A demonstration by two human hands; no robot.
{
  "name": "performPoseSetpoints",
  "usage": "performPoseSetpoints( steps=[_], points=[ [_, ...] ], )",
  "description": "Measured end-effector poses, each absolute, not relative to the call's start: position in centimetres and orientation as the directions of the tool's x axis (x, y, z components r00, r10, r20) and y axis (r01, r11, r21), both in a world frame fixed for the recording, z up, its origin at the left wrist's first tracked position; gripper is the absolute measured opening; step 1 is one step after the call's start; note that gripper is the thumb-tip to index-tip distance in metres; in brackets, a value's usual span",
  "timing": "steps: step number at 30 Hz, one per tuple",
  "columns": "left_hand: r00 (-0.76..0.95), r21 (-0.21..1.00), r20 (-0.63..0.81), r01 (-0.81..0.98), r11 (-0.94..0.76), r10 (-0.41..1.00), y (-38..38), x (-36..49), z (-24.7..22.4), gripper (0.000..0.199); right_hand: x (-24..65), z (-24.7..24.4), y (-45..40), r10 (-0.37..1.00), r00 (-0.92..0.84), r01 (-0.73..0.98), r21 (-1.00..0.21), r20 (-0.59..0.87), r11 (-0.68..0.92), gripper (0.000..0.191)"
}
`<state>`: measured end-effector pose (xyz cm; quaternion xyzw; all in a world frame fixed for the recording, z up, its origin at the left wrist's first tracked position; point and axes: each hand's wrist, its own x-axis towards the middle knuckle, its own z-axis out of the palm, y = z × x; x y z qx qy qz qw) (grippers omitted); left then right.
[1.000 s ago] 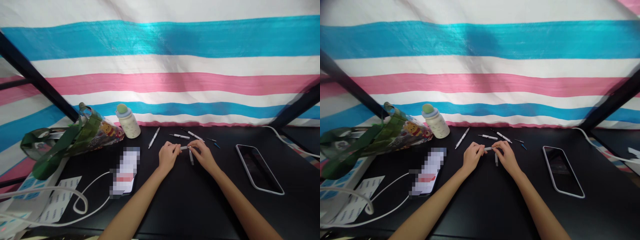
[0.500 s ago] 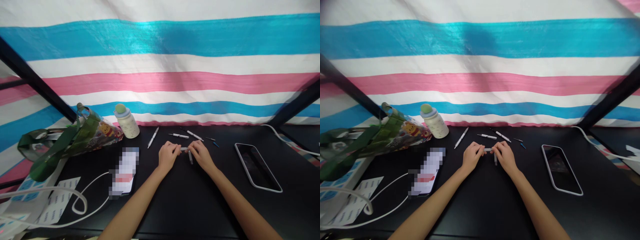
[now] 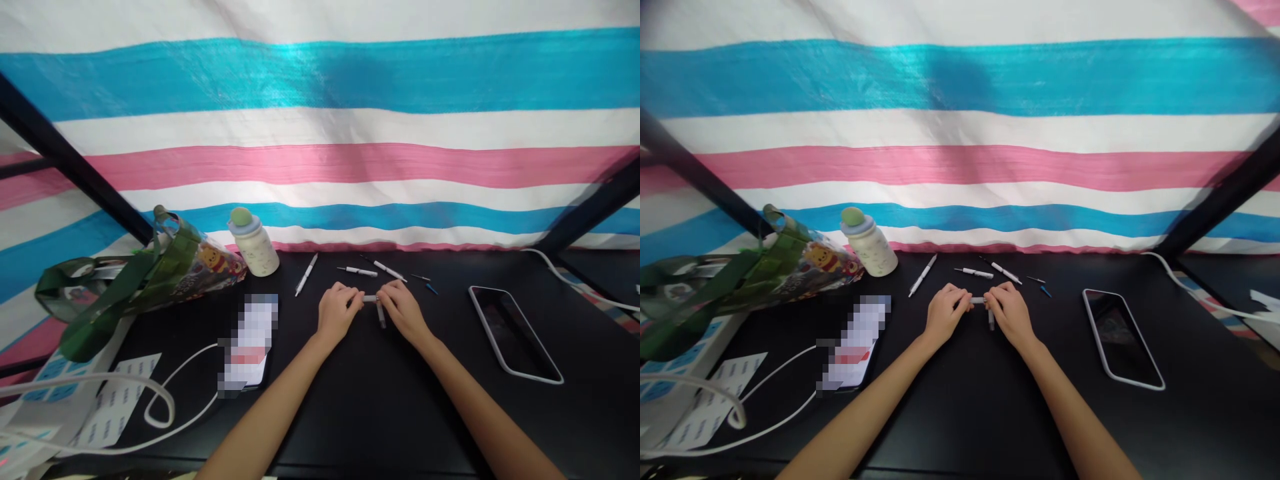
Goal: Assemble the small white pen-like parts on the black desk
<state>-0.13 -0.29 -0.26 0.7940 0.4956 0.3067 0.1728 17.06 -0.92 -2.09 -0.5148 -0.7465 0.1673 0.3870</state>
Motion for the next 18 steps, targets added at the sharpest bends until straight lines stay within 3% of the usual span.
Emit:
performPoseSetpoints(
  steps=[3, 10, 18],
  points=[
    [0.328, 0.563, 0.298, 0.698, -0.442, 0.897, -0.37, -0.05, -0.14, 0.038, 17.17, -2.06, -0.90, 0.900, -0.147, 0.641, -0.654, 0.409, 0.402, 0.043],
    [0.301, 0.563, 0.279, 0.719, -0.409, 0.912, -0.30, -0.10, -0.22, 0.037, 16.96, -1.86, -1.03, 0.894, -0.155, 0.619, -0.664, 0.421, 0.420, 0.020],
    [0.342, 0.563, 0.297, 0.691, -0.453, 0.892, -0.45, -0.10, -0.26, 0.034, 17.02, -2.69, -0.74, 0.890, -0.176, 0.679, -0.603, 0.420, 0.419, 0.037]
  ],
)
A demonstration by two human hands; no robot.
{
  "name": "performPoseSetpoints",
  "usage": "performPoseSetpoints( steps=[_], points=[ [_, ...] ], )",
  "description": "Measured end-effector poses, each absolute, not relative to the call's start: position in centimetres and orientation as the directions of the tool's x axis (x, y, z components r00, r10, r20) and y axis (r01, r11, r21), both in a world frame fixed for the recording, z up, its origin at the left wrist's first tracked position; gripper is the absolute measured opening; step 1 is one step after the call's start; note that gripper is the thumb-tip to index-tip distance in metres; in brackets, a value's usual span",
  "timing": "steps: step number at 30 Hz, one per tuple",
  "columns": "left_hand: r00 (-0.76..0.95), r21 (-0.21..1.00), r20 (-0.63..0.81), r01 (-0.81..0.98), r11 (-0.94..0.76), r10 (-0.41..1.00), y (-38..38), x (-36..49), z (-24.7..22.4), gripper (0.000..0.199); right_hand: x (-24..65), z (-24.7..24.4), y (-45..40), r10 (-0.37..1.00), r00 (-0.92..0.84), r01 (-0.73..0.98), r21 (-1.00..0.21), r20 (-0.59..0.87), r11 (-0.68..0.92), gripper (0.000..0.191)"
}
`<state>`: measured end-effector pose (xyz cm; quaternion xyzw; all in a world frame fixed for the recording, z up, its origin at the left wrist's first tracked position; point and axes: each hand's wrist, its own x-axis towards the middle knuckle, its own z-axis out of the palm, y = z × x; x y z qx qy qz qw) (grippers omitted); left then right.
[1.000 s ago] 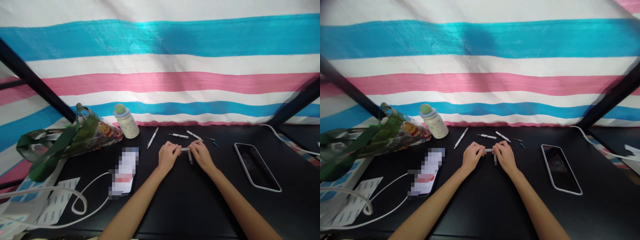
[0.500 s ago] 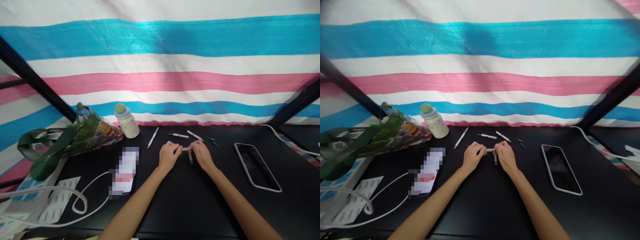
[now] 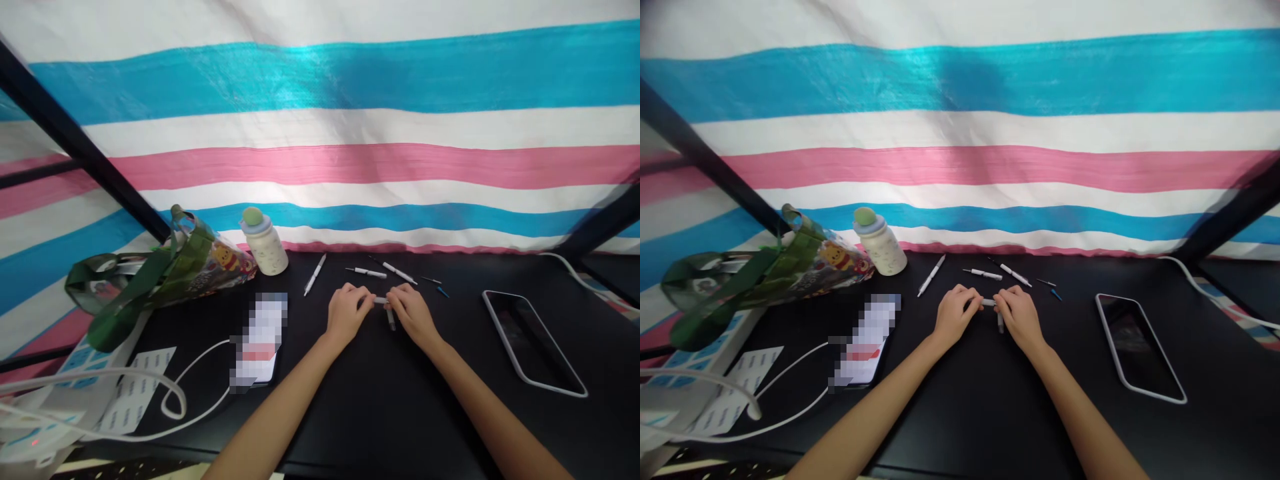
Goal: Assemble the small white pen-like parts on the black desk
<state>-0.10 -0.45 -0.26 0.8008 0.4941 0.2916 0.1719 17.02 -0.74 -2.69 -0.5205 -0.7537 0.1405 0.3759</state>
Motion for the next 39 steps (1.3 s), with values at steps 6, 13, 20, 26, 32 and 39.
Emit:
performPoseSetpoints(
  steps=[6, 13, 20, 26, 32, 39],
  points=[
    [0.344, 0.582, 0.287, 0.679, -0.448, 0.894, -0.53, -0.15, -0.19, 0.026, 17.36, -2.54, -0.63, 0.881, -0.208, 0.670, -0.595, 0.424, 0.444, 0.030],
    [0.347, 0.624, 0.308, 0.629, -0.464, 0.886, -0.26, -0.29, -0.76, 0.024, 17.43, -2.44, -0.75, 0.858, -0.216, 0.702, -0.536, 0.467, 0.468, 0.021],
    [0.378, 0.620, 0.300, 0.621, -0.480, 0.876, -0.31, -0.32, -0.63, 0.024, 17.81, -2.08, -0.85, 0.868, -0.211, 0.741, -0.505, 0.449, 0.442, 0.026],
    [0.386, 0.556, 0.322, 0.662, -0.502, 0.865, -0.60, -0.36, -0.32, 0.020, 17.88, -2.14, -0.87, 0.897, -0.168, 0.656, -0.633, 0.409, 0.412, 0.036],
    [0.321, 0.517, 0.388, 0.700, -0.492, 0.864, -0.67, -0.39, -0.45, 0.016, 17.74, -2.50, -0.86, 0.921, -0.139, 0.637, -0.678, 0.365, 0.366, 0.038],
    [0.296, 0.505, 0.425, 0.707, -0.496, 0.855, -0.63, -0.40, -0.28, 0.011, 17.64, -2.39, -0.74, 0.896, -0.186, 0.709, -0.576, 0.403, 0.406, 0.035]
  ],
)
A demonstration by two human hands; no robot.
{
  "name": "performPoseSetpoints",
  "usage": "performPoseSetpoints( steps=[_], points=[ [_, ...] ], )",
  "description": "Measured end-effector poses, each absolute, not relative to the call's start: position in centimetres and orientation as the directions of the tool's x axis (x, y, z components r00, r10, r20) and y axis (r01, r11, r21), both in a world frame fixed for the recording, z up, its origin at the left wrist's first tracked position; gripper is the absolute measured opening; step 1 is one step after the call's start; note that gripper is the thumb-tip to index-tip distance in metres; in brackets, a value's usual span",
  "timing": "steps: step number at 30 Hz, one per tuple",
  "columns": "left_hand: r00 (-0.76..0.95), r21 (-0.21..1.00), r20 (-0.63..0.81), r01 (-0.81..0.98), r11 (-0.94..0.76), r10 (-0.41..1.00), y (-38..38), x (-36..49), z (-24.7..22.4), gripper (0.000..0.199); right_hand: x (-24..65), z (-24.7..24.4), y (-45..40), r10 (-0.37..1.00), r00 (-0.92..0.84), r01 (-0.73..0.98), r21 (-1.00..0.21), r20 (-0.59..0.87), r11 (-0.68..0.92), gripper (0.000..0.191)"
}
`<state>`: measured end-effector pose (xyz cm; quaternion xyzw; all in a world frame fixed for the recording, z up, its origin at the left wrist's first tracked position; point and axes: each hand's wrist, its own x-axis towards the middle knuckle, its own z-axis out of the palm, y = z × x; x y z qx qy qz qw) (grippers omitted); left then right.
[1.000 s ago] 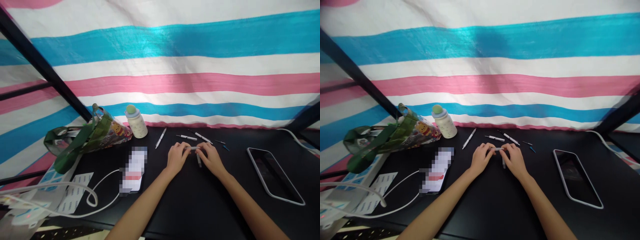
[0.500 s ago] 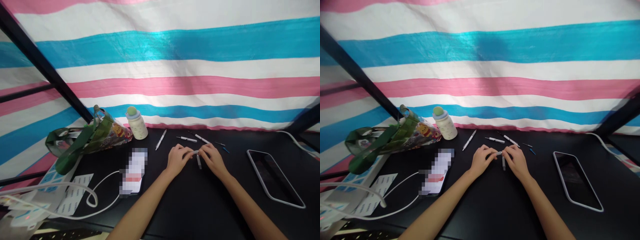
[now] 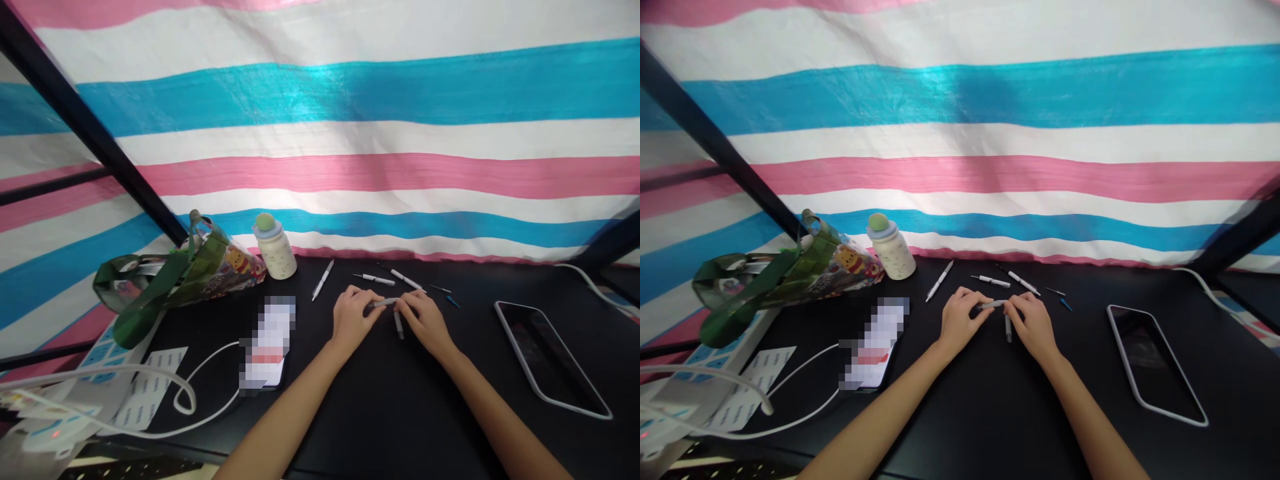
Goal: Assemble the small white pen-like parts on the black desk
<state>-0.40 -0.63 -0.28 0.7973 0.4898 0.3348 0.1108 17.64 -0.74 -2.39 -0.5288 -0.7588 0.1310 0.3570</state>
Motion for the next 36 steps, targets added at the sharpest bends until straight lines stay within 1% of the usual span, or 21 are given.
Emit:
performPoseSetpoints(
  steps=[3, 7, 8, 11, 13, 17, 20, 21, 24, 27, 30, 32, 34, 36],
  points=[
    [0.313, 0.438, 0.435, 0.745, -0.502, 0.844, -0.6, -0.4, -0.2, 0.008, 17.8, -2.2, -0.7, 0.885, -0.219, 0.749, -0.511, 0.411, 0.422, 0.028],
    [0.327, 0.354, 0.395, 0.808, -0.470, 0.859, -0.7, -0.4, 0.0, 0.004, 17.7, -2.0, -0.8, 0.896, -0.210, 0.799, -0.460, 0.390, 0.387, 0.020],
    [0.329, 0.347, 0.380, 0.816, -0.463, 0.864, -0.7, -0.4, 0.0, 0.005, 17.7, -2.0, -0.8, 0.902, -0.212, 0.809, -0.450, 0.376, 0.378, 0.019],
    [0.351, 0.339, 0.337, 0.820, -0.461, 0.874, -0.8, -0.4, -0.1, 0.018, 17.4, -2.1, -1.0, 0.917, -0.237, 0.828, -0.427, 0.320, 0.363, 0.016],
    [0.373, 0.330, 0.317, 0.819, -0.470, 0.872, -1.0, -0.3, -0.1, 0.022, 17.2, -2.2, -1.1, 0.924, -0.253, 0.841, -0.407, 0.287, 0.357, 0.016],
    [0.398, 0.314, 0.280, 0.822, -0.475, 0.874, -1.2, -0.2, -0.3, 0.016, 16.9, -2.4, -1.3, 0.924, -0.286, 0.858, -0.362, 0.255, 0.365, 0.013],
    [0.393, 0.326, 0.249, 0.827, -0.459, 0.885, -1.3, -0.1, -0.4, 0.008, 17.0, -2.5, -1.3, 0.924, -0.292, 0.858, -0.359, 0.248, 0.367, 0.013],
    [0.391, 0.333, 0.244, 0.826, -0.455, 0.887, -1.3, -0.1, -0.4, 0.010, 17.0, -2.5, -1.3, 0.924, -0.290, 0.855, -0.366, 0.250, 0.367, 0.015],
    [0.391, 0.352, 0.249, 0.816, -0.458, 0.886, -1.3, 0.0, -0.3, 0.017, 17.3, -2.5, -1.1, 0.931, -0.265, 0.830, -0.432, 0.251, 0.353, 0.020],
    [0.376, 0.372, 0.277, 0.806, -0.460, 0.884, -1.3, -0.1, 0.0, 0.019, 17.5, -2.5, -0.9, 0.943, -0.227, 0.730, -0.598, 0.244, 0.330, 0.022],
    [0.364, 0.404, 0.321, 0.782, -0.474, 0.875, -1.3, -0.2, 0.4, 0.020, 17.4, -2.5, -0.8, 0.955, -0.174, 0.516, -0.803, 0.242, 0.298, 0.021],
    [0.374, 0.419, 0.343, 0.760, -0.497, 0.862, -1.4, -0.2, 0.6, 0.019, 17.2, -2.6, -0.7, 0.966, -0.136, 0.342, -0.904, 0.221, 0.256, 0.021],
    [0.391, 0.418, 0.353, 0.747, -0.517, 0.850, -1.4, -0.1, 0.7, 0.017, 17.0, -2.7, -0.6, 0.973, -0.126, 0.210, -0.954, 0.191, 0.214, 0.024],
    [0.407, 0.409, 0.352, 0.743, -0.530, 0.843, -1.4, -0.1, 0.6, 0.014, 16.8, -2.8, -0.6, 0.975, -0.136, 0.160, -0.968, 0.173, 0.195, 0.027]
  ],
)
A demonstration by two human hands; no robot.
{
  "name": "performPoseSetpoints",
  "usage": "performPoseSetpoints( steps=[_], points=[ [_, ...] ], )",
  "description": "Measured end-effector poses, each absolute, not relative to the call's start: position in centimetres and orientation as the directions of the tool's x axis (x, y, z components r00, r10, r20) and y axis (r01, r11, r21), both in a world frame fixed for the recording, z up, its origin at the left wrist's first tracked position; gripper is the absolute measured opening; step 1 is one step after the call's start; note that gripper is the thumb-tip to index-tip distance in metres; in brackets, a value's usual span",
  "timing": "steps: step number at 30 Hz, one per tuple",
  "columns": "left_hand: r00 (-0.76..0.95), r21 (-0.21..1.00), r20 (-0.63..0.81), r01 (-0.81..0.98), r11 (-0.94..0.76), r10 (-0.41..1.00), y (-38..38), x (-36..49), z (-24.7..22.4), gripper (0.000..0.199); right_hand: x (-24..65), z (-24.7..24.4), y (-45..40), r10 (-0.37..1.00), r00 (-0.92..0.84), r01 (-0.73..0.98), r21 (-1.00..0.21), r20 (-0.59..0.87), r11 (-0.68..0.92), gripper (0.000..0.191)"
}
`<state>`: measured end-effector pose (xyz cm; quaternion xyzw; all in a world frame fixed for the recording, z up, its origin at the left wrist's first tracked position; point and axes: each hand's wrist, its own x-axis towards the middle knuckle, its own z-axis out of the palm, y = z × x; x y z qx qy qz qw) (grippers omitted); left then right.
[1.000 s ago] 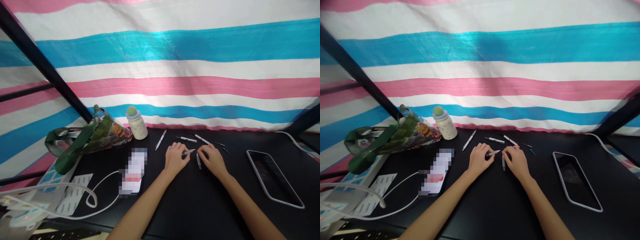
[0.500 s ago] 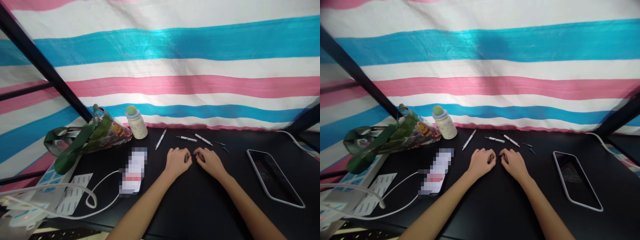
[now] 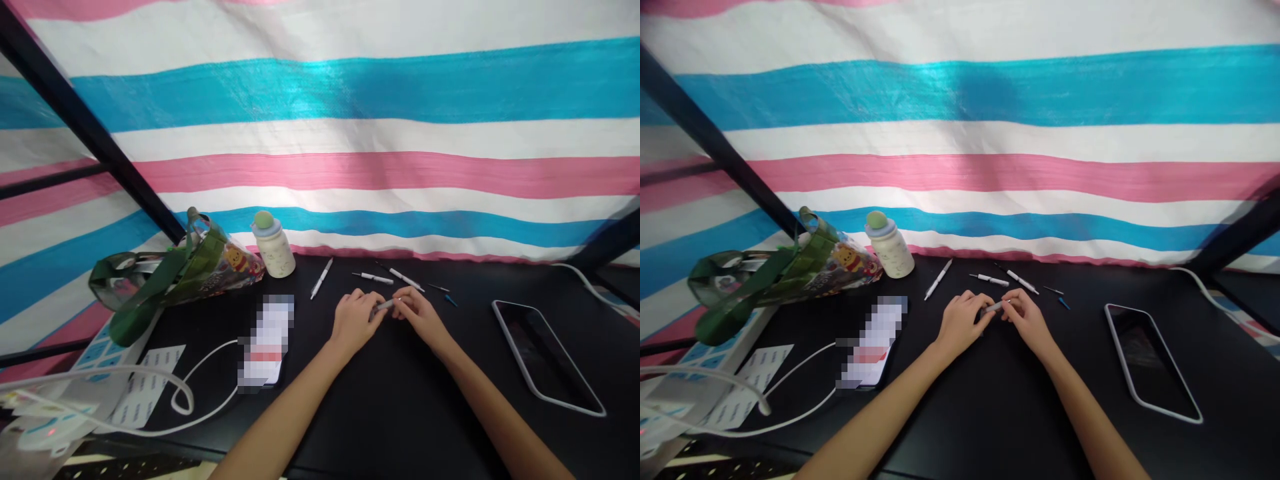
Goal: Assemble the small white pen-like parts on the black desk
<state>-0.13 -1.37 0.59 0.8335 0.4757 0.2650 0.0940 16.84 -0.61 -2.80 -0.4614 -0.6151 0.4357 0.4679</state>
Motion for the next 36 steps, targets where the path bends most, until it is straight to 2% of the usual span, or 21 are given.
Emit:
performPoseSetpoints(
  steps=[3, 10, 15, 21, 29, 36],
  points=[
    [0.421, 0.403, 0.356, 0.737, -0.544, 0.834, -1.2, -0.2, 0.5, 0.014, 16.9, -2.8, -0.6, 0.976, -0.134, 0.202, -0.960, 0.171, 0.196, 0.031],
    [0.405, 0.396, 0.363, 0.748, -0.532, 0.839, -0.8, -0.4, 0.2, 0.018, 17.2, -2.6, -0.6, 0.970, -0.162, 0.448, -0.862, 0.184, 0.238, 0.042],
    [0.366, 0.364, 0.315, 0.805, -0.468, 0.876, -0.5, -0.5, 0.1, 0.022, 17.3, -2.4, -0.7, 0.957, -0.199, 0.517, -0.806, 0.213, 0.287, 0.038],
    [0.361, 0.405, 0.253, 0.803, -0.437, 0.898, -0.5, -0.7, 0.6, 0.025, 17.3, -2.3, -0.9, 0.927, -0.231, 0.617, -0.692, 0.297, 0.375, 0.036],
    [0.353, 0.458, 0.226, 0.784, -0.419, 0.908, -0.4, -1.0, 0.2, 0.031, 17.4, -2.3, -1.0, 0.907, -0.225, 0.737, -0.546, 0.356, 0.397, 0.026],
    [0.335, 0.479, 0.310, 0.753, -0.451, 0.890, -0.7, -0.6, 0.6, 0.021, 17.4, -1.7, -1.2, 0.921, -0.190, 0.725, -0.584, 0.340, 0.365, 0.026]
  ],
)
